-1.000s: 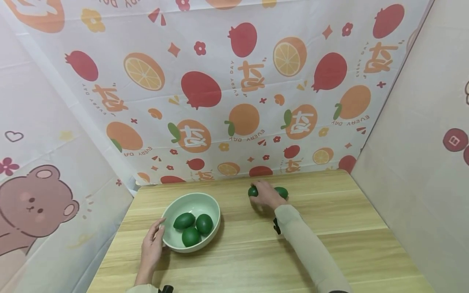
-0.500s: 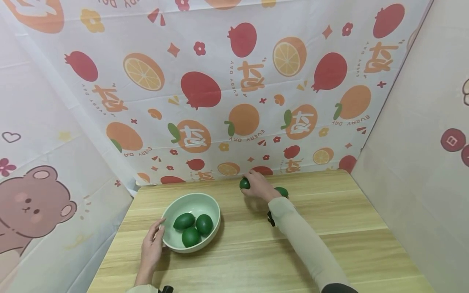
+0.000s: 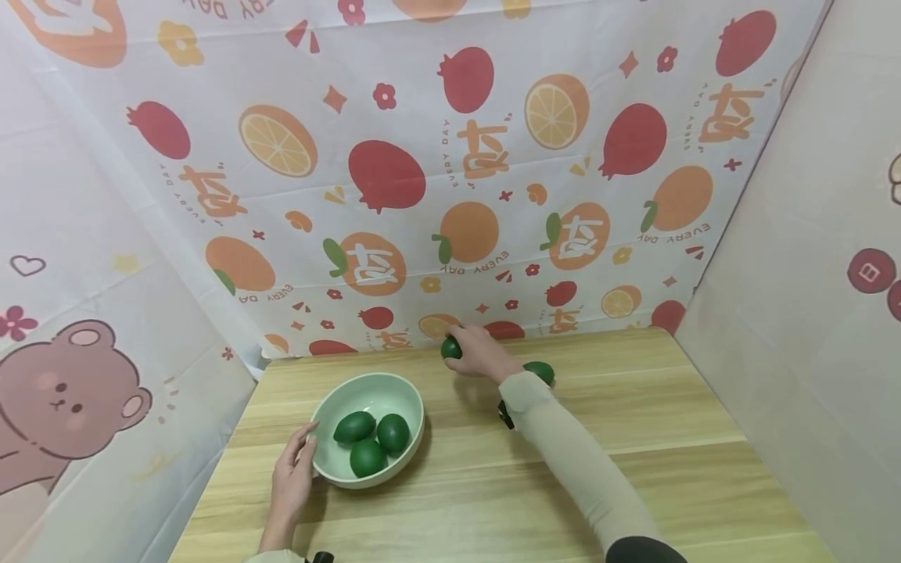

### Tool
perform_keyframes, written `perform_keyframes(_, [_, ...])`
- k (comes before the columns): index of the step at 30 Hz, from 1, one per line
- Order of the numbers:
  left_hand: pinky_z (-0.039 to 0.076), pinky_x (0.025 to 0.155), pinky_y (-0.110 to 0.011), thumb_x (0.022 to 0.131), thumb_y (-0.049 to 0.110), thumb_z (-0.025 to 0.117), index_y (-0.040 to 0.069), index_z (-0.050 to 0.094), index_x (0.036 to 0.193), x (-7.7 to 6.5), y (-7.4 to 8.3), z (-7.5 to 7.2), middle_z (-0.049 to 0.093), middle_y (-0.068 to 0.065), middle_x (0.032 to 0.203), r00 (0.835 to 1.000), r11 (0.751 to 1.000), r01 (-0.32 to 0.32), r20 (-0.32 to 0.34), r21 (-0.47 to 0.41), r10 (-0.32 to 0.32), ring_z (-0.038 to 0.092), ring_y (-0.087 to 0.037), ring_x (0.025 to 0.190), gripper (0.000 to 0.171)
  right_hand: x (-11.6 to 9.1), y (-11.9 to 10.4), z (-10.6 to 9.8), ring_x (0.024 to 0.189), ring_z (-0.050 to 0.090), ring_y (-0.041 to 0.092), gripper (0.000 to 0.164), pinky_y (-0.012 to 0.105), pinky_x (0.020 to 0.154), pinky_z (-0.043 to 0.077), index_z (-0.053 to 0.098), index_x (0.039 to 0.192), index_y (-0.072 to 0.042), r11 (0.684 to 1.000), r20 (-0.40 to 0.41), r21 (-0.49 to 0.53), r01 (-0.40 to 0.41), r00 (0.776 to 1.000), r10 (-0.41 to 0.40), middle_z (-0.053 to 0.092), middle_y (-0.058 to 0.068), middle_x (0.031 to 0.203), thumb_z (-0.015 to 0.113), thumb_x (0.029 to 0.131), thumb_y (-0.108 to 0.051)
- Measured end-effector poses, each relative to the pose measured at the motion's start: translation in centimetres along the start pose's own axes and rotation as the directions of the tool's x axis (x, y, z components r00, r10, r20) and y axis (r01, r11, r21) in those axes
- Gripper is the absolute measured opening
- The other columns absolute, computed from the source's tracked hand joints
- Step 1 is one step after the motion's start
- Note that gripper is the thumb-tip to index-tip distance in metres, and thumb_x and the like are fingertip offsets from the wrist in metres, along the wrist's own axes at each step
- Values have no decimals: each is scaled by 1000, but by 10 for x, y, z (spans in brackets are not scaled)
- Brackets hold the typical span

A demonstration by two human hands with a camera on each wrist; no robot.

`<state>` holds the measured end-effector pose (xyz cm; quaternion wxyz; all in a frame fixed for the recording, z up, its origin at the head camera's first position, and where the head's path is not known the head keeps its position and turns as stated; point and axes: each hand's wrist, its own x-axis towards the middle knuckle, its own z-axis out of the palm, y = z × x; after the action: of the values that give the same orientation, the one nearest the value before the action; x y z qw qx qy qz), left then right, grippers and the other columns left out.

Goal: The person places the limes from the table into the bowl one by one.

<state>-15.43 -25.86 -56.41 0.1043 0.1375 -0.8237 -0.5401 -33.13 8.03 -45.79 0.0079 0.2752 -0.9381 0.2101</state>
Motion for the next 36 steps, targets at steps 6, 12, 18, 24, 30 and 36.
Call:
perform_keyframes(6, [44,82,-2,111,35,38,19,48,150,1,0,2,37,-17,163,1000,1000,-3,-5,-2,3,54,-45,133,44,5,-16,0,116,59,27,53,46,101,55,57,138,-12,999,-7,-10,42,999,-42,60,14,136,75,92,-31])
perform_keyframes(12, [44,83,-2,111,34,38,18,49,150,1,-2,1,38,-17,163,1000,1000,-10,-9,-4,10,54,-46,134,43,9,-32,3,114,59,28,49,45,97,56,58,134,-11,993,-14,-25,114,993,-115,60,13,133,75,92,-30])
perform_keyframes(18, [45,82,-3,111,35,38,17,48,150,0,-2,2,37,-18,163,1000,1000,-20,-11,-8,20,55,-47,131,44,15,-46,8,110,59,25,48,40,91,58,59,132,-12,982,-15,-66,178,984,-179,61,11,129,75,91,-32])
perform_keyframes(24, [45,82,-4,111,37,37,17,48,150,0,-2,2,36,-18,163,1000,1000,-15,-3,-3,15,56,-46,131,45,19,-61,15,113,59,23,53,38,93,58,56,138,-17,976,19,-98,197,980,-196,59,9,134,73,92,-36])
perform_keyframes(30, [51,88,-12,111,38,36,19,47,151,0,-2,2,36,-17,164,1000,1000,-7,3,5,7,54,-45,134,46,22,-78,18,125,57,24,56,40,101,57,54,143,-17,973,62,-93,211,977,-205,53,8,147,73,93,-35])
perform_keyframes(36, [48,112,-56,111,39,34,17,44,152,0,-2,2,32,-16,166,1000,1000,-1,8,14,1,44,-47,143,48,25,-93,25,133,53,25,56,41,110,52,53,143,-17,958,80,-122,258,965,-250,52,9,149,72,94,-35])
